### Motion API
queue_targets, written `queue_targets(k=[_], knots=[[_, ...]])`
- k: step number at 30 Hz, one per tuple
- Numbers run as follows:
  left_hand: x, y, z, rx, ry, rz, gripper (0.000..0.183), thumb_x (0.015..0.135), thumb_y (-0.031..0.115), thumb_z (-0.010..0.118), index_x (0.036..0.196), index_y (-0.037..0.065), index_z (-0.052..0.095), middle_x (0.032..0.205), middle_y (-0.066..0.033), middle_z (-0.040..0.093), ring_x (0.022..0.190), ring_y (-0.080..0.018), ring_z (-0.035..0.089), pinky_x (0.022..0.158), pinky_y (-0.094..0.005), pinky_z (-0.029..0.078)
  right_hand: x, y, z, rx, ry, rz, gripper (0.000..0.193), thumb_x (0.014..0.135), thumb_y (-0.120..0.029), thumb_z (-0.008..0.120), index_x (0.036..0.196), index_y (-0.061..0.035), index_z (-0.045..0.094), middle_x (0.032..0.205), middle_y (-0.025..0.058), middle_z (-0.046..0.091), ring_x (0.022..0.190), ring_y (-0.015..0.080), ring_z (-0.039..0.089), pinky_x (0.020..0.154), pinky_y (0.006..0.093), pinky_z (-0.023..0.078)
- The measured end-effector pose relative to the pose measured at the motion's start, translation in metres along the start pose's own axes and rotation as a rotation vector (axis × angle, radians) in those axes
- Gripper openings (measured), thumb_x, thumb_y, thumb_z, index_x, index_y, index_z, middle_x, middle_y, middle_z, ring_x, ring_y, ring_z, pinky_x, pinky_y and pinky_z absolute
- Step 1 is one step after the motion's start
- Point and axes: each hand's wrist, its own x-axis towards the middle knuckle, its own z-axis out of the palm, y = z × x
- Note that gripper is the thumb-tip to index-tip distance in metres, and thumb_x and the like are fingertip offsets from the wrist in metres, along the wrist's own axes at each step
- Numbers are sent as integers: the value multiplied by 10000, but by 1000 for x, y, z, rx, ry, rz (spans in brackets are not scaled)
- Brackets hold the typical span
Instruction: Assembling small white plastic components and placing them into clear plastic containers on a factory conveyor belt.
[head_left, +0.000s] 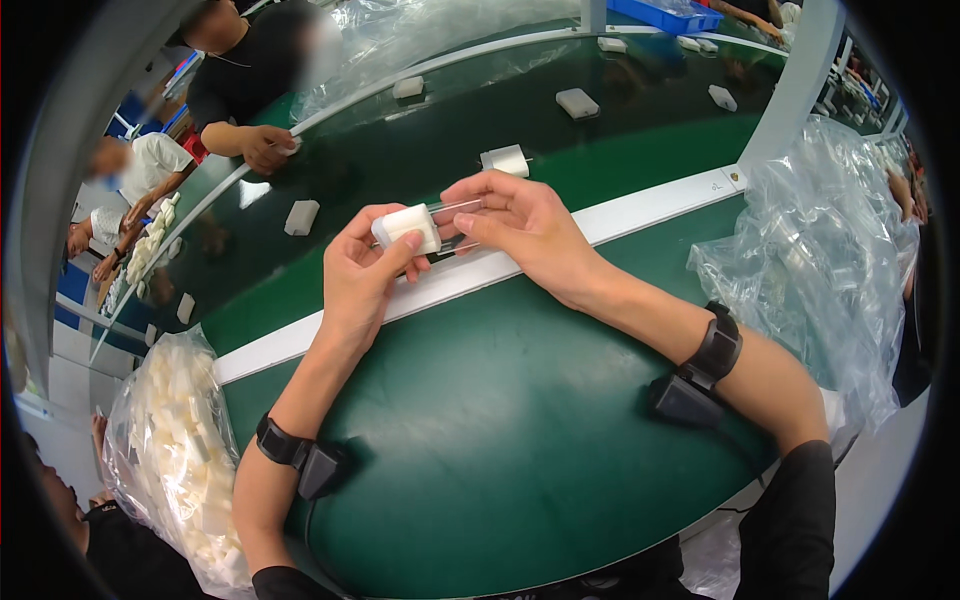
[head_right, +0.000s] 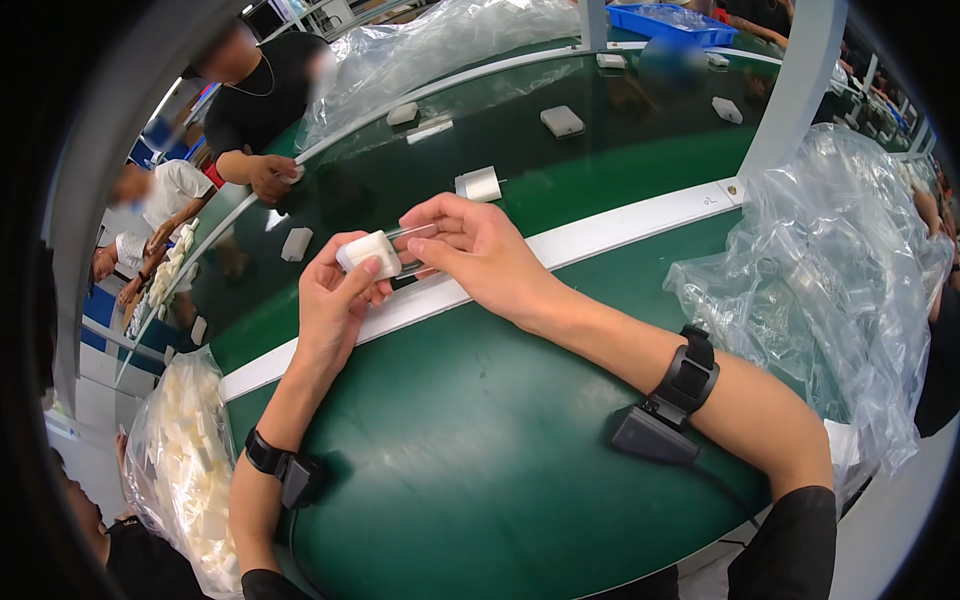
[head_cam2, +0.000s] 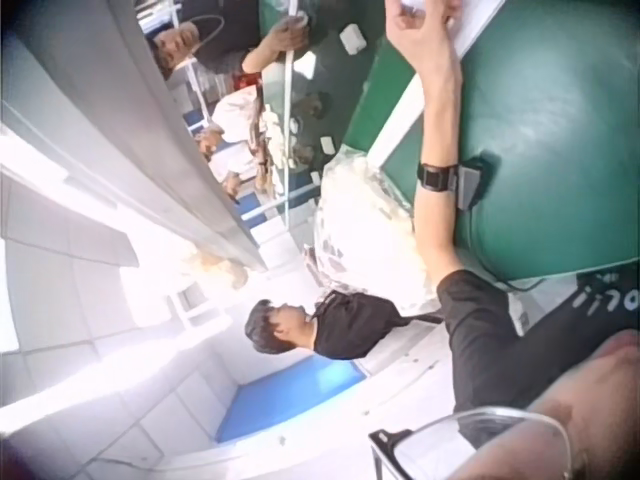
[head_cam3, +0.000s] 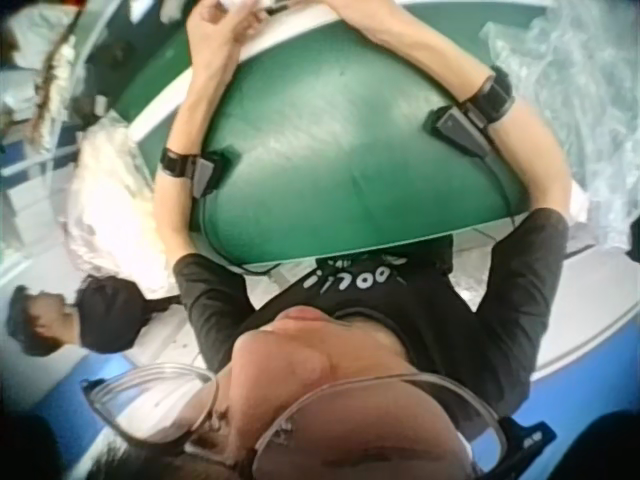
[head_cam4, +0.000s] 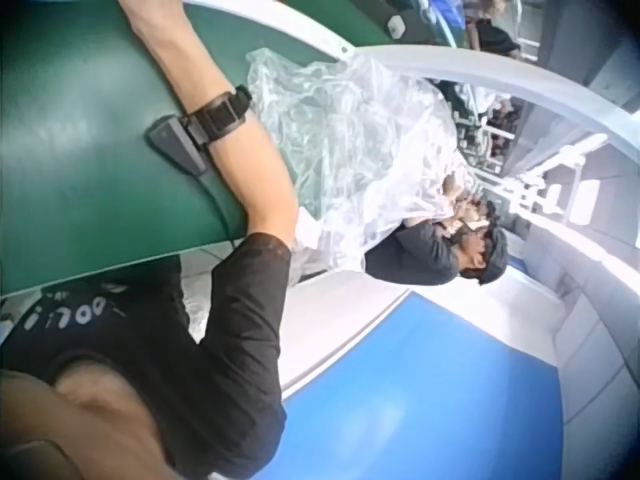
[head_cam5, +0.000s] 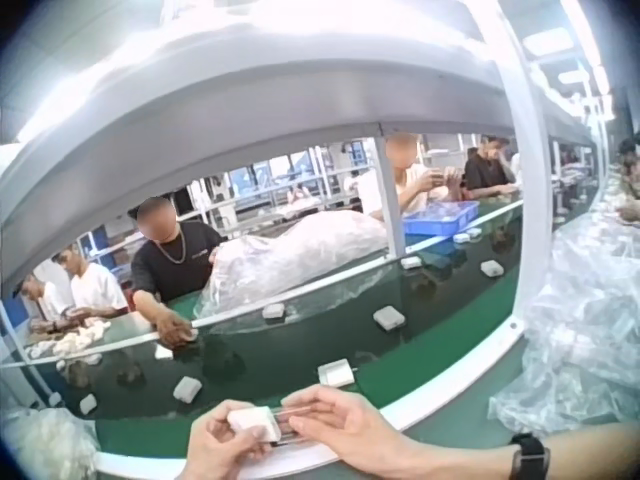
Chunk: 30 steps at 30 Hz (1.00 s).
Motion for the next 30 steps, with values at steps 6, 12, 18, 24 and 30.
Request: queue_targets(k=[6,12,18,24,30], knots=[[2,0,-2,66,34,54,272,905,62,700,1138,-17,586,915,-81,660,705,-122,639,625,-241,490,1,1,3,-67,-24,-91,237,961,-85,616,1169,23,579,1126,126,660,1071,184,654,860,310,546],[0,4,4,128,4,90,236,928,103,681,1107,3,565,916,-82,664,733,-132,645,629,-245,479,-1,1,4,-150,32,-111,242,956,-86,622,1166,28,584,1104,124,665,1050,178,652,874,313,545],[-2,7,1,80,-53,34,223,950,137,654,1093,-11,570,903,-107,671,708,-150,662,585,-246,487,-3,1,8,-176,48,-146,237,952,-84,618,1163,20,586,1075,128,670,975,175,669,843,314,554],[-4,11,0,328,-73,68,240,951,145,654,1106,-20,574,886,-103,667,662,-155,659,562,-245,501,-5,-1,3,-344,-17,-155,283,973,-123,615,1217,14,572,1139,125,661,1035,177,651,848,302,533],[0,11,11,45,-19,135,333,955,122,647,1227,-44,549,1076,-135,636,773,-188,683,649,-250,508,-1,0,-3,-125,48,-105,206,967,-71,584,1147,29,567,1067,137,674,962,184,675,744,298,562]])
